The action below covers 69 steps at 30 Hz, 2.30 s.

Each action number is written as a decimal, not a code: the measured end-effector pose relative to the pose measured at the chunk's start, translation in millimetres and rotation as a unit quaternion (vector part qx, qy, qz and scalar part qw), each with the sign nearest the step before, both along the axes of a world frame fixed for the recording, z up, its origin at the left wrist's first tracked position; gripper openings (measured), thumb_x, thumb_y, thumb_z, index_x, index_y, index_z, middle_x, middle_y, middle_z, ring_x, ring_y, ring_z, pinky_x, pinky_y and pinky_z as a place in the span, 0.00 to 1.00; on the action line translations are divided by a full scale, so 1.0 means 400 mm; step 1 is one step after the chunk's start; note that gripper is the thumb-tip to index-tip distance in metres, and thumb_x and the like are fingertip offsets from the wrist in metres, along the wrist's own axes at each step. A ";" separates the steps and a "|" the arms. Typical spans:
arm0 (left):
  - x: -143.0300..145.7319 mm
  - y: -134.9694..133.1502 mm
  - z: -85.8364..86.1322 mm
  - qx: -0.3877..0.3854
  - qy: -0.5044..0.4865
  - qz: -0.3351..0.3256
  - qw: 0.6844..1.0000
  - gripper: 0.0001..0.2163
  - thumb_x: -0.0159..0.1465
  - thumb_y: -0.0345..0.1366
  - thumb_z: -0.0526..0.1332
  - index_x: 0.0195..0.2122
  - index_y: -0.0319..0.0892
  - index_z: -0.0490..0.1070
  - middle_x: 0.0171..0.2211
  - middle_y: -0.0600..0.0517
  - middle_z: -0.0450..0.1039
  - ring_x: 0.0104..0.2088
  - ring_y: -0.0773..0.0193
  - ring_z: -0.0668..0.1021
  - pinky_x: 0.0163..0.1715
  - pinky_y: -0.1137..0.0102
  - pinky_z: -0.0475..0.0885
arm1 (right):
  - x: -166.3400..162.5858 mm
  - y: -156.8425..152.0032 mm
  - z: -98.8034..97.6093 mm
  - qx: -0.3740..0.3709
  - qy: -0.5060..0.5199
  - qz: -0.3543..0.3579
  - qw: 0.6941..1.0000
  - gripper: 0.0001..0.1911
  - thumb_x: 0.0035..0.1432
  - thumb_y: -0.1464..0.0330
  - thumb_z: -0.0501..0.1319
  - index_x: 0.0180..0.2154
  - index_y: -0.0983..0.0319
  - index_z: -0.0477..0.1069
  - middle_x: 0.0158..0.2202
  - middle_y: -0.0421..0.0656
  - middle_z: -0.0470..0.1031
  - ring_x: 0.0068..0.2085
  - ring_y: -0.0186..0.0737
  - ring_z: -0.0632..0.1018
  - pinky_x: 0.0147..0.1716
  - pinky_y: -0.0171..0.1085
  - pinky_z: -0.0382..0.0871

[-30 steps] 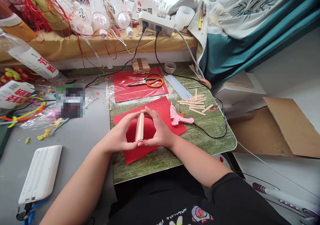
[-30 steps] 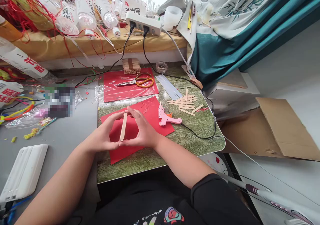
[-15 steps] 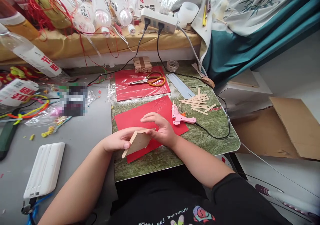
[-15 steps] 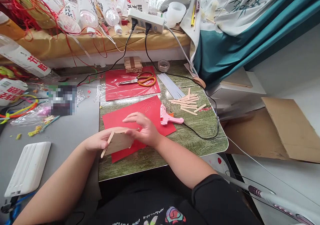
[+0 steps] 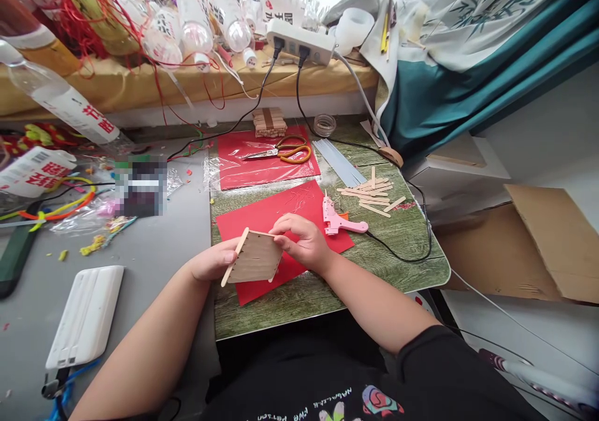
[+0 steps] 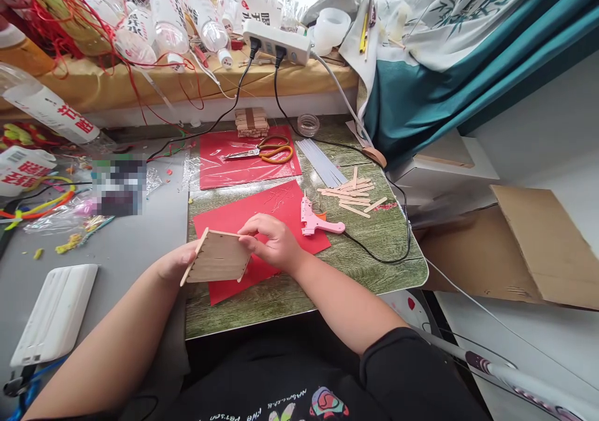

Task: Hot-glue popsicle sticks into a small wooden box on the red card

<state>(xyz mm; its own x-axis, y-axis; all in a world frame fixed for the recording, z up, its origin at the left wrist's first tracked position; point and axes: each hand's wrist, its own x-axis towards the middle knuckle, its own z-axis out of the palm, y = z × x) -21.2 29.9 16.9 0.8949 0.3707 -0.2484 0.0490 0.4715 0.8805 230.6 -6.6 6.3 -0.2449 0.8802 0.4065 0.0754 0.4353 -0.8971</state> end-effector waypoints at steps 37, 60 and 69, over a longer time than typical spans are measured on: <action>0.055 0.015 -0.003 0.643 0.349 0.083 0.677 0.37 0.62 0.53 0.67 0.69 0.45 0.62 0.65 0.38 0.67 0.63 0.37 0.69 0.62 0.46 0.59 | -0.013 -0.016 -0.078 -0.299 0.032 -0.025 0.953 0.15 0.66 0.69 0.64 0.53 0.59 0.75 0.50 0.47 0.82 0.44 0.42 0.85 0.47 0.45 0.84; 0.032 0.029 -0.036 0.640 0.349 0.066 0.681 0.43 0.63 0.62 0.67 0.74 0.46 0.59 0.68 0.38 0.65 0.65 0.35 0.68 0.64 0.46 0.59 | -0.011 0.005 -0.068 -0.326 0.094 -0.029 0.940 0.15 0.61 0.65 0.69 0.49 0.60 0.76 0.51 0.48 0.80 0.44 0.42 0.85 0.45 0.46 0.85; 0.038 0.019 -0.060 0.661 0.391 0.020 0.640 0.45 0.66 0.60 0.65 0.77 0.41 0.55 0.71 0.34 0.62 0.67 0.33 0.65 0.65 0.47 0.59 | -0.011 0.010 -0.074 -0.311 0.084 0.006 0.947 0.15 0.62 0.69 0.67 0.52 0.59 0.75 0.52 0.47 0.80 0.48 0.43 0.84 0.52 0.48 0.83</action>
<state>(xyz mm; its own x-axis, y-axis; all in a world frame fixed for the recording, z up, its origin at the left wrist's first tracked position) -5.9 37.7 -7.0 0.6714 0.7387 -0.0599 0.7301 -0.6454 0.2245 226.2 -2.6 -23.1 -0.2346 0.9595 -0.1559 -0.0927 -0.1817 -0.9790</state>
